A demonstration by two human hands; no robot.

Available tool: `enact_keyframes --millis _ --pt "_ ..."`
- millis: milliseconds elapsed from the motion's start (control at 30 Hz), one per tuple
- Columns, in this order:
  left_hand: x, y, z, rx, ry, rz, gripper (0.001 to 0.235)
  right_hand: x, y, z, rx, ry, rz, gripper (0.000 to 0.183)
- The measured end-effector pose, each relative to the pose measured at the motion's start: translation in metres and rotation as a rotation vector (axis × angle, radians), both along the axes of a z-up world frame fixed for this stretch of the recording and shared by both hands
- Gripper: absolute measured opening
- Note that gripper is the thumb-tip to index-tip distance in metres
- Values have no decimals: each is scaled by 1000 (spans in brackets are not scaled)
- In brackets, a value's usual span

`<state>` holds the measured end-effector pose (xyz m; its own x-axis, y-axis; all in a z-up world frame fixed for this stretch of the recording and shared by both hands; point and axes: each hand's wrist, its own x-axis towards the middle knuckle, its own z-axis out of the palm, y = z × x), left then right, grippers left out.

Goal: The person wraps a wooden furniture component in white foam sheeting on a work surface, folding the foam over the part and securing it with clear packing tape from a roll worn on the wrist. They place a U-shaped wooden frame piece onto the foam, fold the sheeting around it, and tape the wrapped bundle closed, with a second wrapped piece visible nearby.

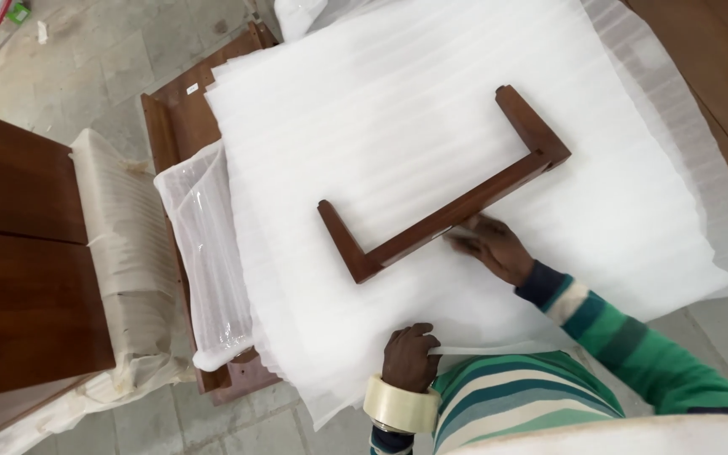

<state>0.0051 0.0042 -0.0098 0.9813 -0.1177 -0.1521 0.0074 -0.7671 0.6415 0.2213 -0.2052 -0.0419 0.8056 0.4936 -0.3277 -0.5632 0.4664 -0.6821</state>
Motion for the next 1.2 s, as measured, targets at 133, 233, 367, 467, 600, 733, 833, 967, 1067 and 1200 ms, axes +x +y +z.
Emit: enact_keyframes --millis 133,233,367,467,600,733,833,967,1067,1200 --pt "4 0 2 -11 -27 10 13 -15 -27 23 -1035 -562 358 28" --pt "5 -2 3 18 12 23 12 3 -23 89 -1104 -1636 -243 34" --pt "4 -3 5 28 54 37 13 33 -5 140 -1354 -1959 -262 55" --pt "1 -3 -2 20 31 29 11 44 -12 103 -1416 -1688 140 37" --pt "5 0 -9 18 31 34 12 35 -13 115 -1423 -1682 5 35" --pt "-1 -2 -8 23 90 76 13 43 -15 102 -1441 -1646 16 33" --pt "1 -2 -13 7 11 37 13 41 -16 97 -1461 -1689 -38 35" --pt "3 -6 0 15 58 75 12 40 -16 101 -1433 -1686 -47 34" --pt "2 -6 -4 26 35 90 11 39 -12 106 -1470 -1692 -42 33" --pt "-8 -6 -8 9 -66 79 13 32 -10 97 -1452 -1661 -59 32"
